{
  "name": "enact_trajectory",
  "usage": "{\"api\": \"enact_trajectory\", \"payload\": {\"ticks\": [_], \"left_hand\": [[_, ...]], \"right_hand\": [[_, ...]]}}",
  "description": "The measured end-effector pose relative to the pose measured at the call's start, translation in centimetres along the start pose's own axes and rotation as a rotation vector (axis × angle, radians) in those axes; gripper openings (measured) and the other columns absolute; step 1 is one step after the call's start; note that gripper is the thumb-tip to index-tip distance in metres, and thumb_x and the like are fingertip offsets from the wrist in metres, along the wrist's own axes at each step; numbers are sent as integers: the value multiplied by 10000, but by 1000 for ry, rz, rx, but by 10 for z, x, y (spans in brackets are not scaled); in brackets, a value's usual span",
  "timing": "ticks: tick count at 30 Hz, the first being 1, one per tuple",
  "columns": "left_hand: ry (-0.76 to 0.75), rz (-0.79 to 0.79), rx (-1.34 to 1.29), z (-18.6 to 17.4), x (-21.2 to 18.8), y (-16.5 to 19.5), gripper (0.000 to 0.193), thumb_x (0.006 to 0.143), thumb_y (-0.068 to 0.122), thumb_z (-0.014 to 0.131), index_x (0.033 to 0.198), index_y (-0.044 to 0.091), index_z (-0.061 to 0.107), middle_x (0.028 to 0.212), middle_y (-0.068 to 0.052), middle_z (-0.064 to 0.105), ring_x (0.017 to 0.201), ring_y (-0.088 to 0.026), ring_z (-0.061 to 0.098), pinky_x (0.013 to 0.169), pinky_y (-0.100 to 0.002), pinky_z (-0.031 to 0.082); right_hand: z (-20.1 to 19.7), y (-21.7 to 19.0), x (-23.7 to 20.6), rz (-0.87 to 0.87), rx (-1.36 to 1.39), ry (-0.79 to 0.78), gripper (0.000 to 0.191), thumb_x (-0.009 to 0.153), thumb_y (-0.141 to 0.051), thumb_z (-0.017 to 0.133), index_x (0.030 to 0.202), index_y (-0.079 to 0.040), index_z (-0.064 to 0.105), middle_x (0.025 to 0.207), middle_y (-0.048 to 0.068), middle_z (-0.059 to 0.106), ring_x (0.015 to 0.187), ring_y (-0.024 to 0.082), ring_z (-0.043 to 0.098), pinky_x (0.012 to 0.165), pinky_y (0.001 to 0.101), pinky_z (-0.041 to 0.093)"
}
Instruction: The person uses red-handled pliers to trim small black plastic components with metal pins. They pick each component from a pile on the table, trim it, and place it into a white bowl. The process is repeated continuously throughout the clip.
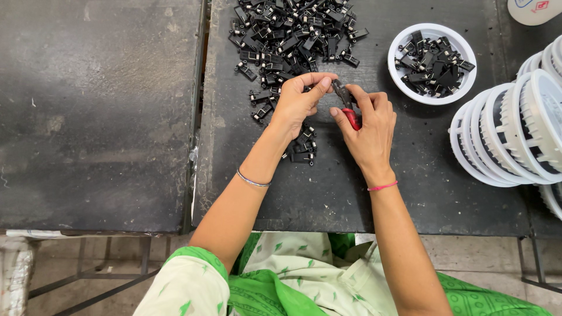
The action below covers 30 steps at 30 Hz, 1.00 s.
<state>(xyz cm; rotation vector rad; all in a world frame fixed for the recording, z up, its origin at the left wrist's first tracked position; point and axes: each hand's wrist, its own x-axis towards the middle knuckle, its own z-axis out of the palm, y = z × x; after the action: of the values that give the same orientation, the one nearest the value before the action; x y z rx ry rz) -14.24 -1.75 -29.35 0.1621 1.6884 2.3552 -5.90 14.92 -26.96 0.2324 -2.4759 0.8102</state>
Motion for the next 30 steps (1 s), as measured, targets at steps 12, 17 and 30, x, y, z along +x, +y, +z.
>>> {"api": "enact_trajectory", "payload": {"ticks": [12, 17, 30], "left_hand": [[10, -14, 26, 6, -1, -3, 263, 971, 227, 714, 1148, 38, 759, 885, 8, 687, 553, -2, 395, 455, -188, 280], [1, -12, 31, 7, -2, -1, 260, 972, 225, 713, 1152, 42, 757, 885, 9, 689, 559, -2, 401, 457, -187, 281], [-3, -5, 56, 6, -17, 9, 260, 953, 240, 736, 1128, 50, 766, 890, 20, 701, 583, -2, 444, 469, -185, 303]], "right_hand": [[-2, 9, -4, -12, 7, 9, 466, 955, -397, 792, 1324, -136, 677, 1041, 83, 583, 979, 277, 567, 866, 426, 423], [0, 12, -5, -34, -2, 21, 461, 955, -384, 800, 1302, -105, 679, 1007, 97, 578, 938, 297, 566, 839, 441, 448], [-1, -12, -12, 57, 29, 2, 391, 964, -322, 784, 1246, -90, 642, 966, 121, 597, 877, 351, 619, 747, 480, 496]]}}
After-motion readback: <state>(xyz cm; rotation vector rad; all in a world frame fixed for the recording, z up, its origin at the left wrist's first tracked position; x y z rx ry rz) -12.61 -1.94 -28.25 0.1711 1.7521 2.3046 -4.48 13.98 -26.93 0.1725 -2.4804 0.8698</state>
